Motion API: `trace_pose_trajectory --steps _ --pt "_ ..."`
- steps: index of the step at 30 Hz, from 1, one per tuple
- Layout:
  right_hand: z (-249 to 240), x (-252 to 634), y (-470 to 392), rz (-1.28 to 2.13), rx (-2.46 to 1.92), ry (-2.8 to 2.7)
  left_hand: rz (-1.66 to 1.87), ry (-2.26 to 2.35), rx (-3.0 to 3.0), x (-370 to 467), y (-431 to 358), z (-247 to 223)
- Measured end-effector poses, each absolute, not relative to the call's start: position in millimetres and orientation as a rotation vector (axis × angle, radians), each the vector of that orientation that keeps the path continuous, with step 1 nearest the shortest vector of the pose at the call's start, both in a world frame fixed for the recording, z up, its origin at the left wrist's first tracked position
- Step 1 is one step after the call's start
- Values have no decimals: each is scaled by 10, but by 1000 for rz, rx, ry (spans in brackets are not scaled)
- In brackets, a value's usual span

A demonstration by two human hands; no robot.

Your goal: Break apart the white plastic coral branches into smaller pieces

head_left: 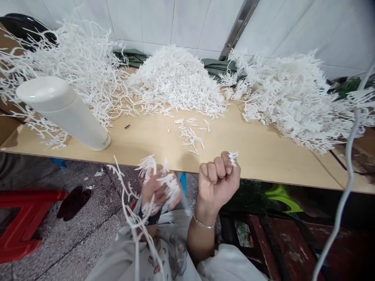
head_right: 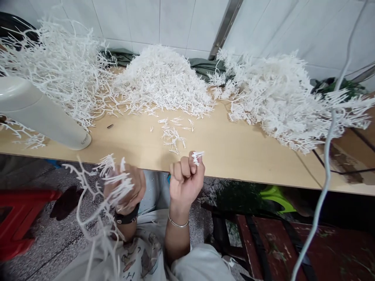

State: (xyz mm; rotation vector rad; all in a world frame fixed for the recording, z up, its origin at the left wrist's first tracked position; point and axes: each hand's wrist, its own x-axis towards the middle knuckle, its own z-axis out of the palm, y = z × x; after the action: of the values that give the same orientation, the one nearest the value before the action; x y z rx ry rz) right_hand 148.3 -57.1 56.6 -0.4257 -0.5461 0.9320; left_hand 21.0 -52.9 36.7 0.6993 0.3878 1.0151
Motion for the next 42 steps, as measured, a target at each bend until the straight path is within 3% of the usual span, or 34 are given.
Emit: trace_pose_trajectory --steps 8,15,18,27,31,36,42 --pt "577 1722 -275 506 -838 -942 1249 438 680 240 -422 453" --pt "362 2148 -27 36 -1647 -1348 1270 672 807 202 -260 450" --pt "322 2133 -23 -86 -1684 -1390 1271 783 895 207 -236 421" --pt "441 1866 -21 -93 -1599 -1129 1220 992 933 181 -252 382" --pt "428 1810 -25 80 -1577 -1114 1174 1040 940 171 -245 365" --pt "485 1497 -311 551 -1145 -1522 1121 1060 914 162 -240 387" --pt "525 1389 -439 634 -1272 -1896 1127 1171 839 92 -286 358"
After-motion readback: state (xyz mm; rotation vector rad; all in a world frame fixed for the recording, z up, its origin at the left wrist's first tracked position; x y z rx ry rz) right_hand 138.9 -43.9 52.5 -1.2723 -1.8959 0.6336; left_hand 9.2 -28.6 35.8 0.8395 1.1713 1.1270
